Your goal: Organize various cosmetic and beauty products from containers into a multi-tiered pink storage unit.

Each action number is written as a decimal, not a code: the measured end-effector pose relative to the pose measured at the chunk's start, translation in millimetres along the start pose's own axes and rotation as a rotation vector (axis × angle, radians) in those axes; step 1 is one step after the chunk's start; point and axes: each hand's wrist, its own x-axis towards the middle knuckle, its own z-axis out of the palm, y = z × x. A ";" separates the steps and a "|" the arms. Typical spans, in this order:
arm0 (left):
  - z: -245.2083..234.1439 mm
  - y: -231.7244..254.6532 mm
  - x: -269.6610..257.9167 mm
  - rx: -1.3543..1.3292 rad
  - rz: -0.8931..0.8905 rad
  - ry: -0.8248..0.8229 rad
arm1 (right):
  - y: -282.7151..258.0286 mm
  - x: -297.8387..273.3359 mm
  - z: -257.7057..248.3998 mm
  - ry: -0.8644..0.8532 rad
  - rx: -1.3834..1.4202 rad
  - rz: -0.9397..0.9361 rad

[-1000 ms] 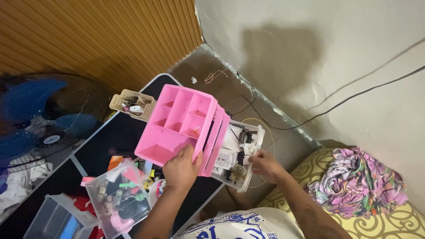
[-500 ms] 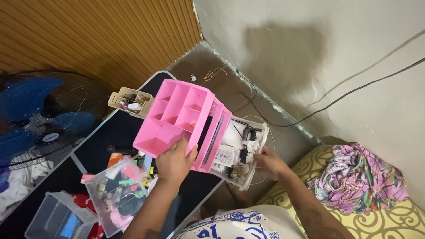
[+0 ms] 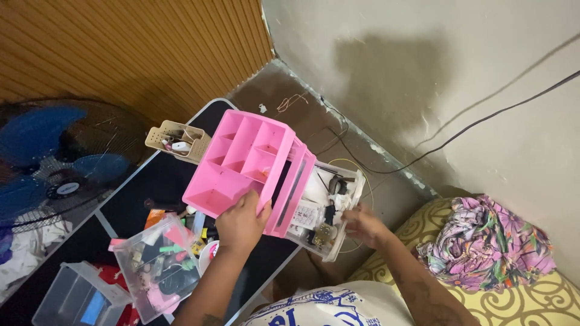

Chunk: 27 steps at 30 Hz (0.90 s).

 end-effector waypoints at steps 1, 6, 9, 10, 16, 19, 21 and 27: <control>0.4 1.5 -1.8 0.005 -0.005 0.006 | -13.2 -18.4 15.5 -0.005 -0.037 -0.012; 5.2 1.1 -0.7 0.032 -0.045 0.021 | -24.1 -34.9 28.1 -0.034 -0.069 -0.064; 5.5 -4.1 -1.0 0.051 -0.059 0.022 | -28.2 -45.1 33.5 -0.046 -0.086 -0.059; 5.7 -6.0 -2.2 0.044 -0.062 0.016 | -22.4 -37.2 28.3 -0.062 -0.071 -0.063; -0.6 -17.7 -4.7 -0.073 -0.087 -0.044 | -29.3 -42.6 26.7 -0.098 -0.037 -0.080; -6.7 -27.8 -2.8 -0.147 -0.079 -0.054 | -36.5 -44.8 26.7 -0.103 -0.049 -0.094; -4.7 -41.5 -6.0 -0.175 -0.076 -0.060 | -36.4 -35.7 15.4 -0.094 -0.056 -0.106; -7.5 -90.0 -15.7 -0.241 -0.289 -0.182 | -54.6 -62.0 -9.7 -0.017 -0.184 -0.111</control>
